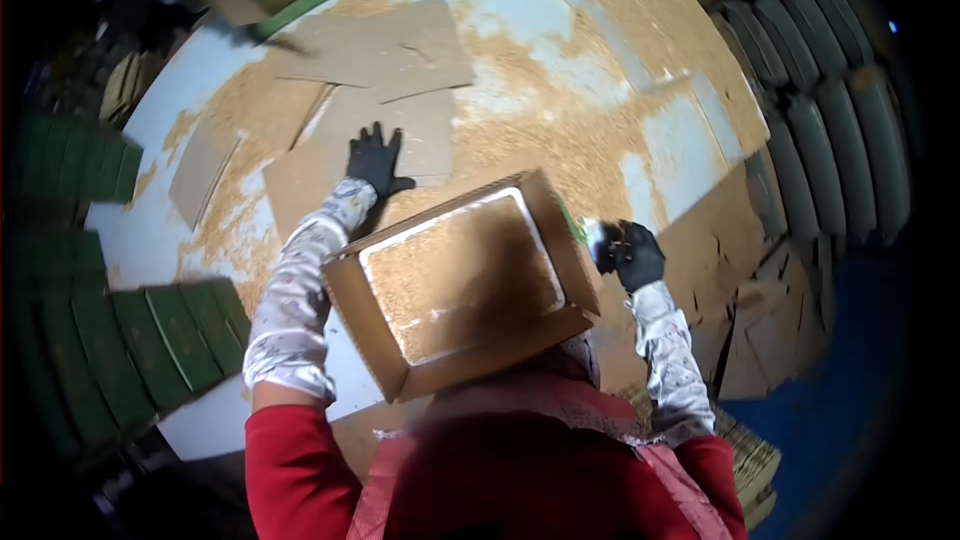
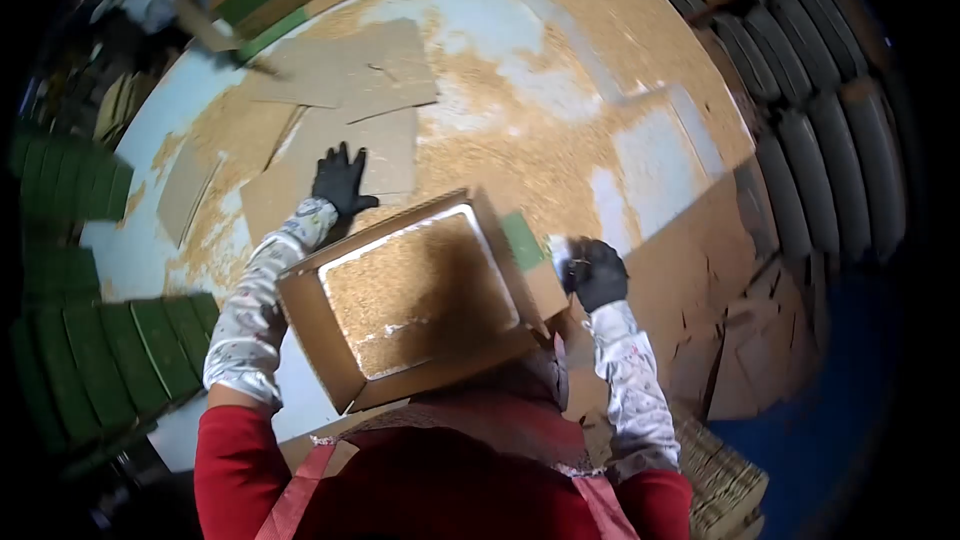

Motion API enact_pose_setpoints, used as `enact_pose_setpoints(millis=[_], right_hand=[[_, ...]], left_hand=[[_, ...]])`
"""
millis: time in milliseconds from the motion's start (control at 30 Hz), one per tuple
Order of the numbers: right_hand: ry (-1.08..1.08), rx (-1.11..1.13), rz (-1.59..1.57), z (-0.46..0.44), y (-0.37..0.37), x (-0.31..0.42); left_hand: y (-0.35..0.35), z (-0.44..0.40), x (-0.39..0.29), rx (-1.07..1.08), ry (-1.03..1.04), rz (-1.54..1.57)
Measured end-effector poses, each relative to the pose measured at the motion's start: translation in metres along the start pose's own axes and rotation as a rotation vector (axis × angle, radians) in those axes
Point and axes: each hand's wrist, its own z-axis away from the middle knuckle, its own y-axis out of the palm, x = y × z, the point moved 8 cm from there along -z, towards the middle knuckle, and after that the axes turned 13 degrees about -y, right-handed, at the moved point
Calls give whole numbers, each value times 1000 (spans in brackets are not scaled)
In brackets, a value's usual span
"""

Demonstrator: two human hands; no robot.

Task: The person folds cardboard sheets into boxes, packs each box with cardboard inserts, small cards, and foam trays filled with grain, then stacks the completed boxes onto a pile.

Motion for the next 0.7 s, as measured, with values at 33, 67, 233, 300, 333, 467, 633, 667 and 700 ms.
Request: enact_pose_setpoints(millis=[33,67,233,300,333,467,633,667,700], right_hand=[[-39,5,16,9,16,-10],[-78,14,31,19,33,-17],[12,63,126,29,78,-45],[-11,61,248,15,74,-46],[-19,28,294,10,75,-49],[168,334,85,3,105,-82],[138,340,-155,-12,103,-112],[140,465,-223,-14,106,-115],[134,488,-290,-14,113,-123]], left_hand=[[-3,-4,-6,-12,-6,-16],[-8,-7,-13,21,-8,-37],[0,-20,-34,167,58,-212],[8,-22,-28,228,35,-186],[8,-24,-18,223,41,-202],[-72,-3,41,-313,84,58],[-213,97,74,-649,-108,84],[-240,122,54,-635,-166,54],[-259,144,38,-709,-136,19]])
